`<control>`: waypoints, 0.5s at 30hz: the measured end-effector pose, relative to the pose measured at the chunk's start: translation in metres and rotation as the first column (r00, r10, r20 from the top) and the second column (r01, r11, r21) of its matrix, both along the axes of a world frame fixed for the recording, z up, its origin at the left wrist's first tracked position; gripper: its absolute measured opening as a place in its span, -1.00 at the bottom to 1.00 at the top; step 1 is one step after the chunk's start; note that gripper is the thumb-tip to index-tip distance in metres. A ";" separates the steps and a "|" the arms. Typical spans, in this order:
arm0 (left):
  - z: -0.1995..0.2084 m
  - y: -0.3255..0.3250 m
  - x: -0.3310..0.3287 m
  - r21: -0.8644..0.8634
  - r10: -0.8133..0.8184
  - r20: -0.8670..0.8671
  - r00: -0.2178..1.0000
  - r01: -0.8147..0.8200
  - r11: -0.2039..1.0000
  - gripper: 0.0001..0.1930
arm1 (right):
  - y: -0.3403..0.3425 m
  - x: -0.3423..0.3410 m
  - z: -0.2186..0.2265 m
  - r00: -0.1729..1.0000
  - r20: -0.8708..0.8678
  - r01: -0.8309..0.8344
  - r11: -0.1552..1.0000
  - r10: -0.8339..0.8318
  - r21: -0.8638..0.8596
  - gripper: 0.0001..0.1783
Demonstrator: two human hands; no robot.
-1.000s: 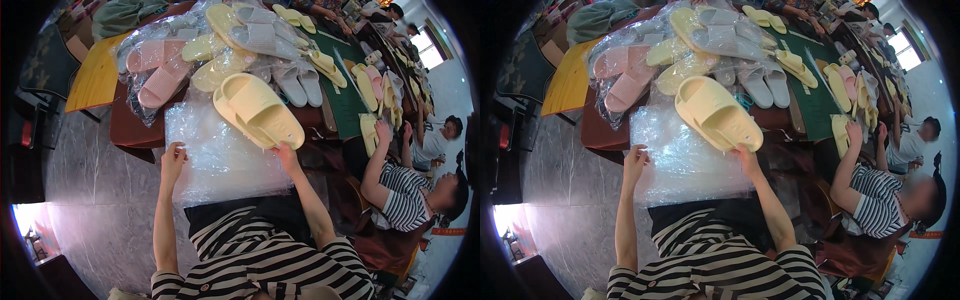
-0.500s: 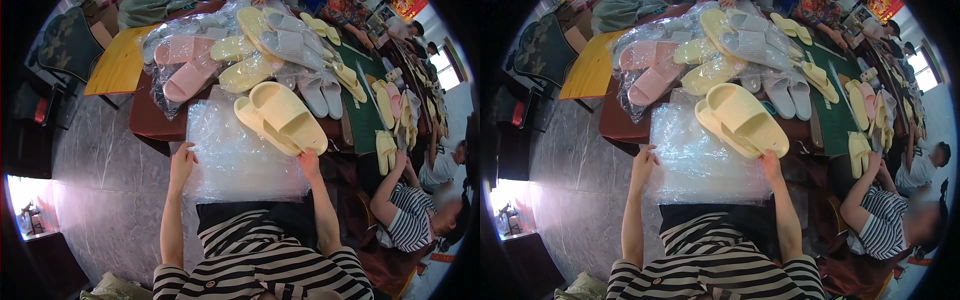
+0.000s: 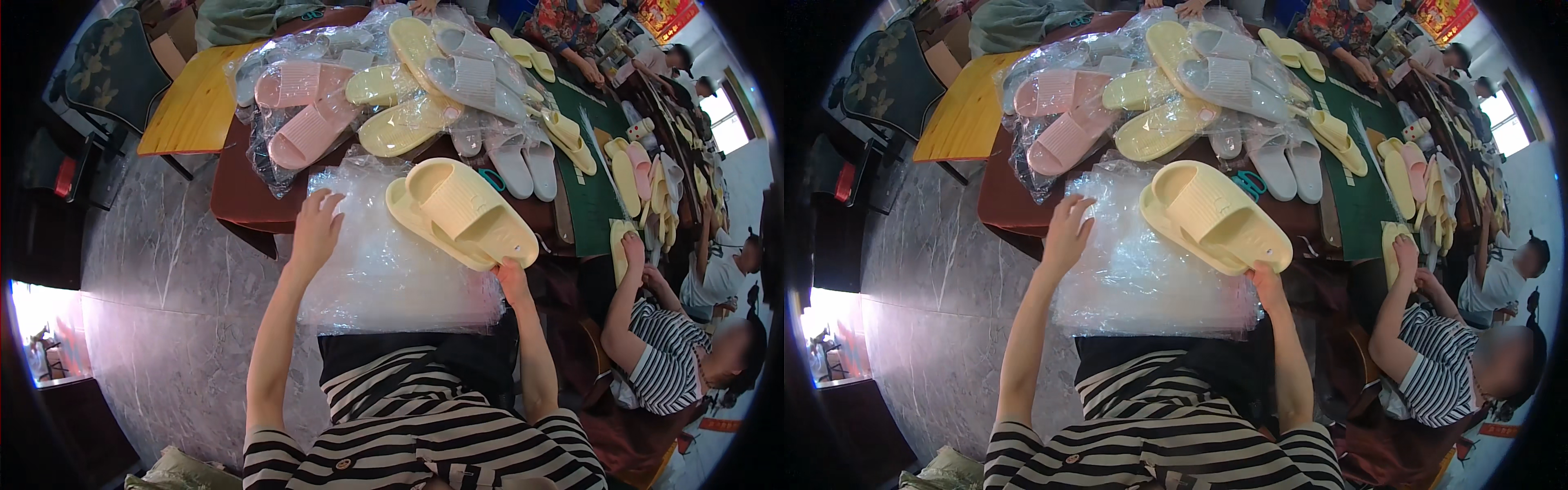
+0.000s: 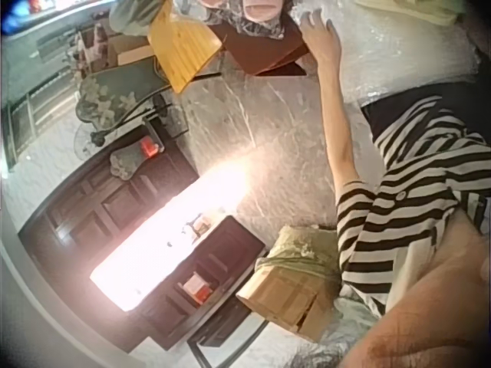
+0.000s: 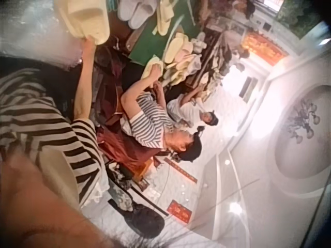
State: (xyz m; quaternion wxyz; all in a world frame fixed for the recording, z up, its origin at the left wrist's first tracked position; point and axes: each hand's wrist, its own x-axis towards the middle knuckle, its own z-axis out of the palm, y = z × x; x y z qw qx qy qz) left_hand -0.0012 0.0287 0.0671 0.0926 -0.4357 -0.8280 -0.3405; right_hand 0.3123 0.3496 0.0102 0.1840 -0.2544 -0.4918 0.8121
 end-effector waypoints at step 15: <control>-0.046 -0.006 -0.009 -0.100 0.224 0.668 0.710 -0.213 0.972 -0.44 | 0.004 0.013 0.006 0.999 0.035 -0.009 1.000 0.010 -0.011 -0.44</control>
